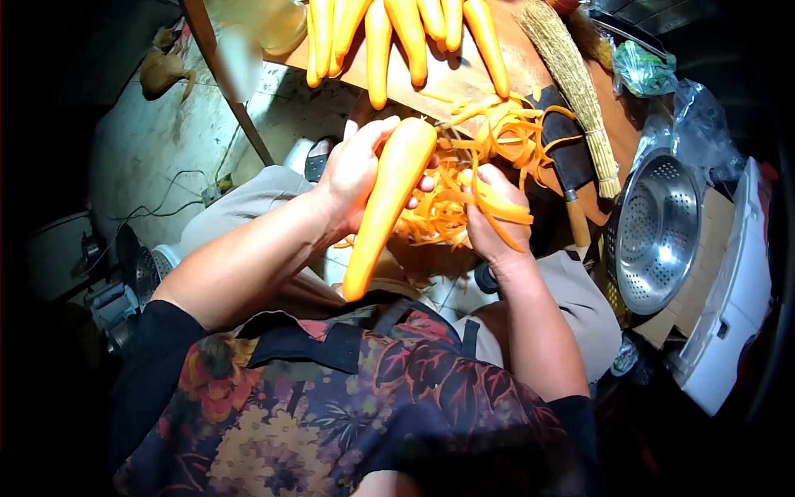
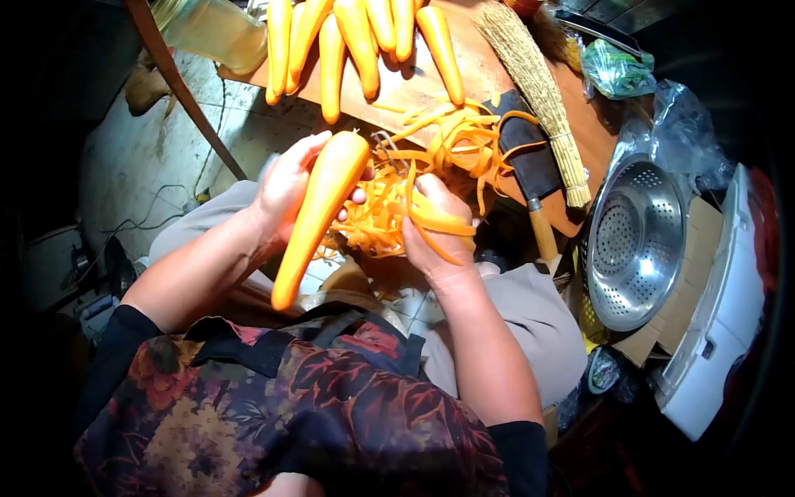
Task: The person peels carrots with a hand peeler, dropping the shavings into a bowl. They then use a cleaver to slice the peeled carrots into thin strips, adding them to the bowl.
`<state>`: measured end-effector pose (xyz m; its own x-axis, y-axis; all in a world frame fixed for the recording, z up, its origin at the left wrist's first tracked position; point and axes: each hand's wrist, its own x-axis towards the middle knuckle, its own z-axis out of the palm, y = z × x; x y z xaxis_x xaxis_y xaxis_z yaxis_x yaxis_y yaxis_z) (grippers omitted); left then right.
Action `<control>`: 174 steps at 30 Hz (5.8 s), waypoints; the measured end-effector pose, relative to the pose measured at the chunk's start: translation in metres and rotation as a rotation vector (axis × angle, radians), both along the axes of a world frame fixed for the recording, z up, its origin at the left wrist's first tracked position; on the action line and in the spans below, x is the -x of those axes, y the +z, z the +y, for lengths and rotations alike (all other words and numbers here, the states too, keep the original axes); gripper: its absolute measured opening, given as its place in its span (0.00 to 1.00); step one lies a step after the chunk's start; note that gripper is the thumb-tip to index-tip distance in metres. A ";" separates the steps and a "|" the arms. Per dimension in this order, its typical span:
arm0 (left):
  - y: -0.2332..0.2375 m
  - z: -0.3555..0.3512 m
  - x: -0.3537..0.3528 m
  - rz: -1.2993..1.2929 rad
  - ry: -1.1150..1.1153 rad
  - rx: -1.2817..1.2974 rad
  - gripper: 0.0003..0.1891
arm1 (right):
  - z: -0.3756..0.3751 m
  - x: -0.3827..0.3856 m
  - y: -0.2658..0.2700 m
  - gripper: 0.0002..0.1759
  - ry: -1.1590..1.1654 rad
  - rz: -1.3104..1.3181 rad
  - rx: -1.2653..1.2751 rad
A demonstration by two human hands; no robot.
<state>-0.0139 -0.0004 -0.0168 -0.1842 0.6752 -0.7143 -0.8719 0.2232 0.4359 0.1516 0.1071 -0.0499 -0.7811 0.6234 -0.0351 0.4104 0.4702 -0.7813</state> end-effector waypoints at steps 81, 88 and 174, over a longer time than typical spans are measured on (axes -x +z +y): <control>-0.039 0.233 0.070 1.563 -0.241 0.243 0.33 | -0.026 -0.009 0.033 0.09 0.346 -0.398 0.088; -0.033 0.270 0.062 1.772 -0.311 0.419 0.34 | -0.020 -0.021 0.034 0.10 0.412 -0.249 0.217; -0.021 0.011 0.031 0.242 0.117 0.014 0.25 | -0.044 -0.001 0.034 0.08 0.306 0.253 -0.180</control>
<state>-0.0445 0.0104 -0.0378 -0.4270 0.6294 -0.6493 -0.7627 0.1351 0.6325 0.1521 0.0633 -0.0156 -0.9010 0.3404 0.2690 0.0373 0.6784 -0.7338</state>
